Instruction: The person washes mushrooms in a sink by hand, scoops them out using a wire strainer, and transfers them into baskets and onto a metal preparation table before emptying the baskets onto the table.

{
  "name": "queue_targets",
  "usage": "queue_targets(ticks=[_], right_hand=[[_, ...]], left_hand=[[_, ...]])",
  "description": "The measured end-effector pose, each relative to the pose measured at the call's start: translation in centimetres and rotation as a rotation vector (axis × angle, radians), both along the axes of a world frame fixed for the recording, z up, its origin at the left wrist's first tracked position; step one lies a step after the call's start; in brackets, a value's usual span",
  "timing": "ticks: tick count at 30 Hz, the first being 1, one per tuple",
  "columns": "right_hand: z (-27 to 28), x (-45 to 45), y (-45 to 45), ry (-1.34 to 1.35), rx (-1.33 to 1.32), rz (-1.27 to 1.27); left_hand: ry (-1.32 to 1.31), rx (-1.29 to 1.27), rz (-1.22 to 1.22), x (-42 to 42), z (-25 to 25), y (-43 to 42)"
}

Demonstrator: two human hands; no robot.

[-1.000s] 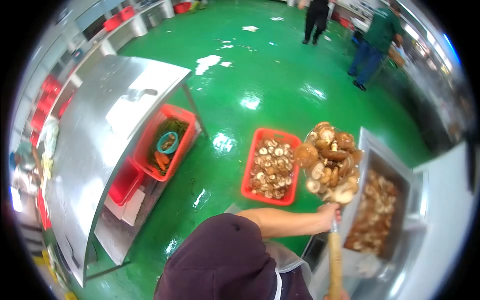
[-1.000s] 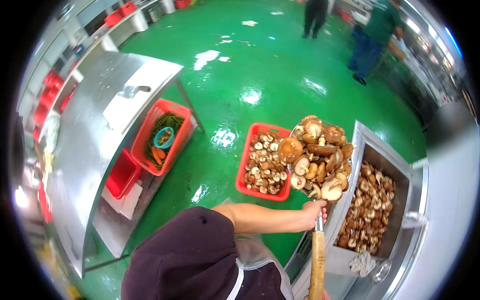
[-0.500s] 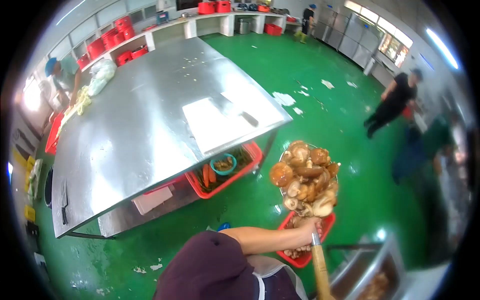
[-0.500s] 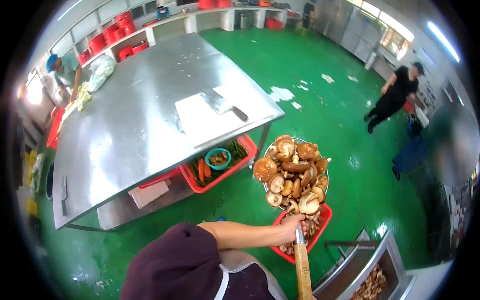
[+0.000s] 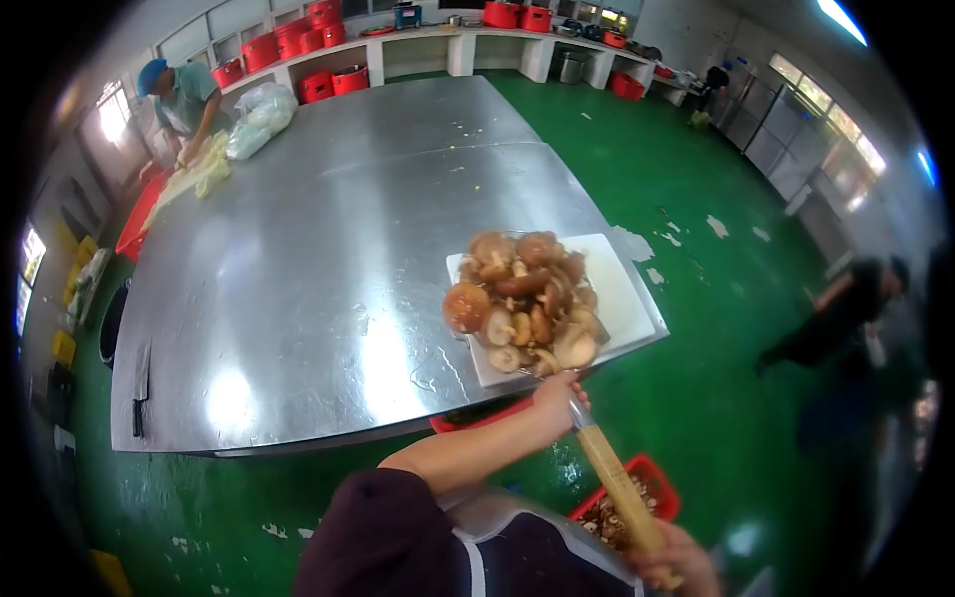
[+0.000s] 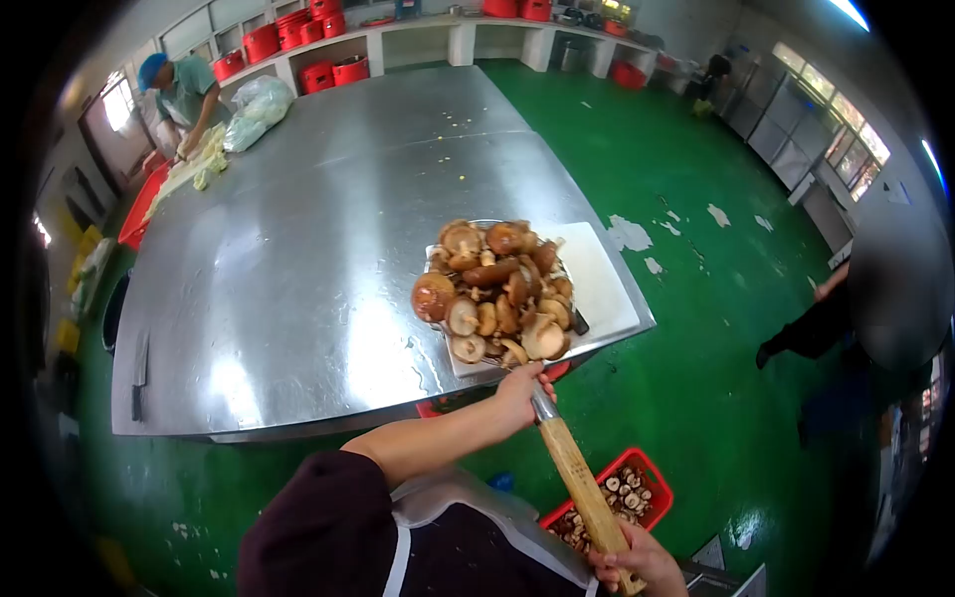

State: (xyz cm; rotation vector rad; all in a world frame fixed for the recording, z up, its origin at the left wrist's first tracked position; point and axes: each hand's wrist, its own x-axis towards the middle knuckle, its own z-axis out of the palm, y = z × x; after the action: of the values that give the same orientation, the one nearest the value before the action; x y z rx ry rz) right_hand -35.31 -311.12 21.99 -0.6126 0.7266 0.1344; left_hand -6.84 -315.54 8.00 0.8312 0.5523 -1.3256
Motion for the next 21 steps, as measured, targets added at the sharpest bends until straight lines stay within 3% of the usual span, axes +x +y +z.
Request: queue_targets(ticks=[6, 9, 14, 21], right_hand=[[-1.7, 9.2, -10.2, -0.052, -0.044, 0.361], [-1.7, 14.1, -14.3, -0.088, 0.006, 0.507], [-2.8, 23.5, -18.3, -0.091, 0.064, 0.751], [-5.0, 35.9, -20.1, -0.125, -0.254, 1.069]], left_hand=[[-0.064, -0.018, 0.285, 9.8, -4.8, -0.8], [-0.110, 0.039, 0.435, 12.7, 0.6, 0.3], [-0.161, 0.010, 0.639, 19.9, -2.5, 2.3], [-0.167, -0.051, 0.860, 28.8, -4.5, 5.4]])
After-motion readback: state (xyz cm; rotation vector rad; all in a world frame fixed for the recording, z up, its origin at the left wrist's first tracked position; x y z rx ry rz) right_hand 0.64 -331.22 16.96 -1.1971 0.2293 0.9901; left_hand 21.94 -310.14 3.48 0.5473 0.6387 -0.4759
